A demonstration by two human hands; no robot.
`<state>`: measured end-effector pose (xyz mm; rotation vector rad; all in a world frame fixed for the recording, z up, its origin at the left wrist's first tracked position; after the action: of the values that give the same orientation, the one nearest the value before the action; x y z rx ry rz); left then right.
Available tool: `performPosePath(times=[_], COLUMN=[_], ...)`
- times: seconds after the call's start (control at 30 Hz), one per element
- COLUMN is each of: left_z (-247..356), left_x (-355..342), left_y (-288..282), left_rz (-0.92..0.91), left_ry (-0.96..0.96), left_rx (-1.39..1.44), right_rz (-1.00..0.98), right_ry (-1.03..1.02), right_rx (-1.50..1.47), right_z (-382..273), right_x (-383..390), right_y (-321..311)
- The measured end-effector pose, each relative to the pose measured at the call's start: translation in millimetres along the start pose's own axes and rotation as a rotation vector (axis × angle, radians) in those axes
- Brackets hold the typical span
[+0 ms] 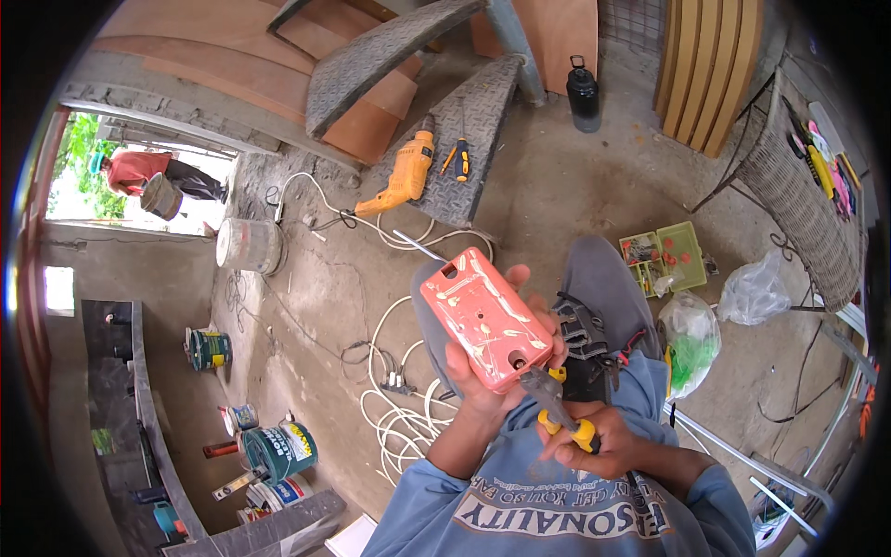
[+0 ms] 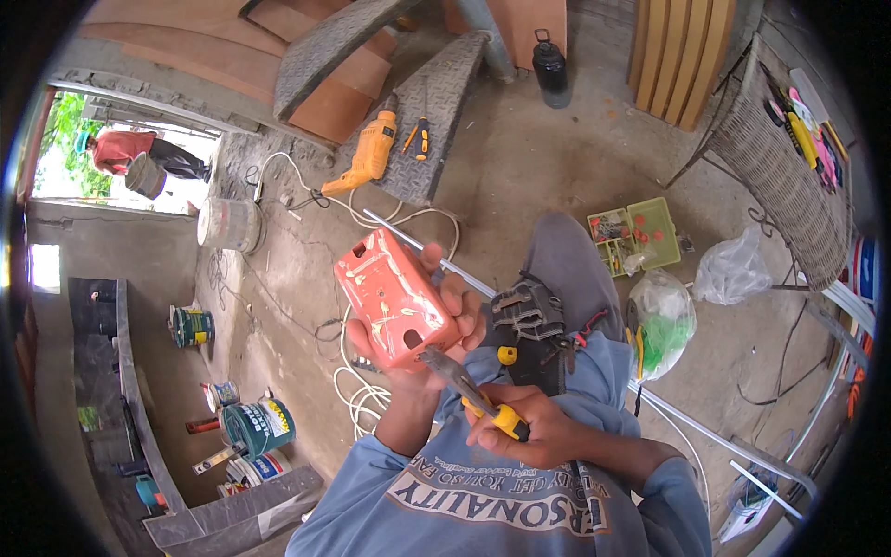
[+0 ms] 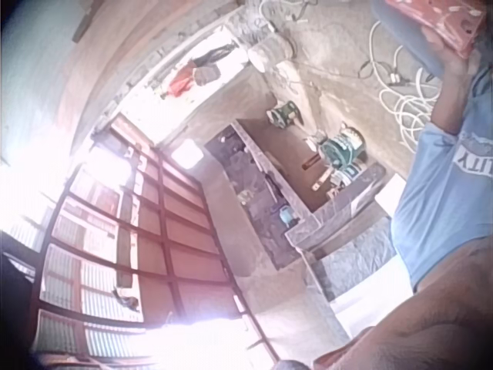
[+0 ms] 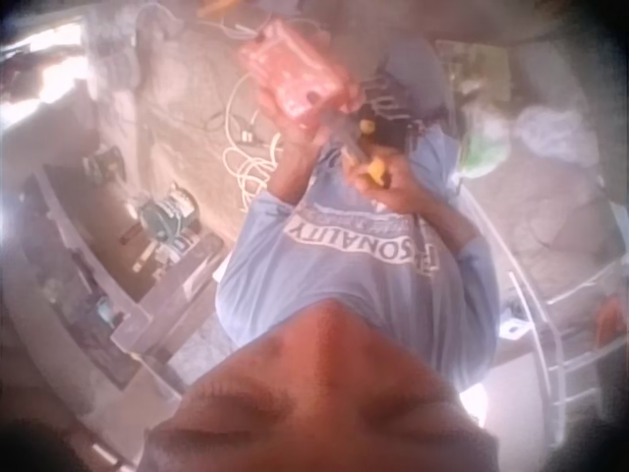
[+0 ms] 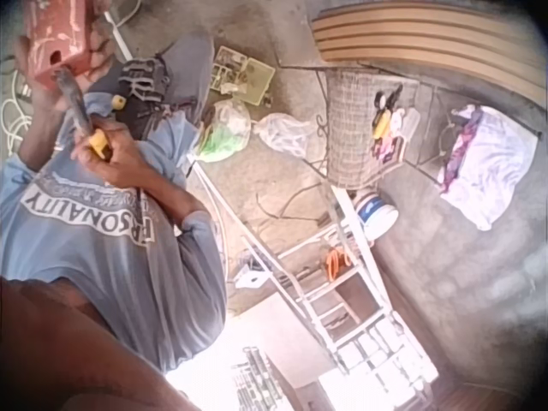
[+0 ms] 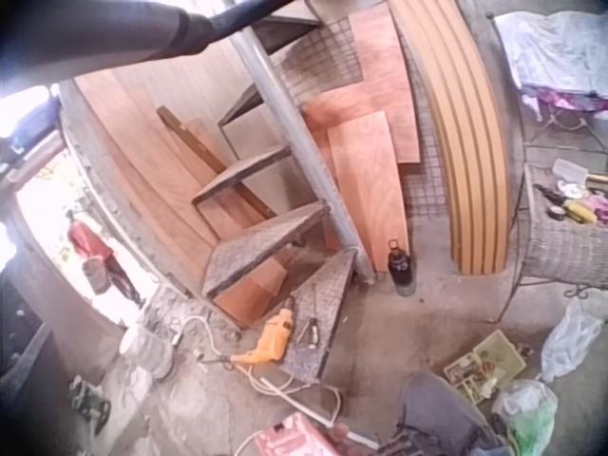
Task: The person trims the holes of an electrical box using pliers while holding and turning the box by hand.
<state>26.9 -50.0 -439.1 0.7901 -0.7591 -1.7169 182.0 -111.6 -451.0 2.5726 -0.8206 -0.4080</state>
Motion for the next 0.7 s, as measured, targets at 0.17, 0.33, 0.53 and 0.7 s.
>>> performPosePath(times=[0.17, 0.33, 0.53, 0.7], left_z=[6, 21, 22, 21], left_x=[-2, -8, -13, -15], left_y=[-5, -7, -15, -18], left_rz=[0.002, -0.062, -0.087, -0.107], left_ry=[0.049, 0.222, 0.236, 0.245], left_rx=[-0.038, 0.102, 0.235, 0.247], right_rz=[0.075, 0.087, 0.811, 0.833], right_ry=[-0.005, -0.048, 0.098, 0.289], right_rx=[0.051, 0.441, 0.338, -0.246], right_z=[-2, -23, 1, 30], right_x=[-9, -1, 31, 38], right_y=[0, -1, -32, -52])
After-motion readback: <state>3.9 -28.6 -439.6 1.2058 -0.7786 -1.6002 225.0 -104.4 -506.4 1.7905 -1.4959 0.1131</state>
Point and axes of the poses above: each hand's wrist, its own x-axis away from the middle knuckle, its own y-axis out of the palm, z = x × y, the point moved 2 cm from there along -x, towards the middle knuckle, and after that the axes turned 6 degrees about -x, right-handed, at the moved point
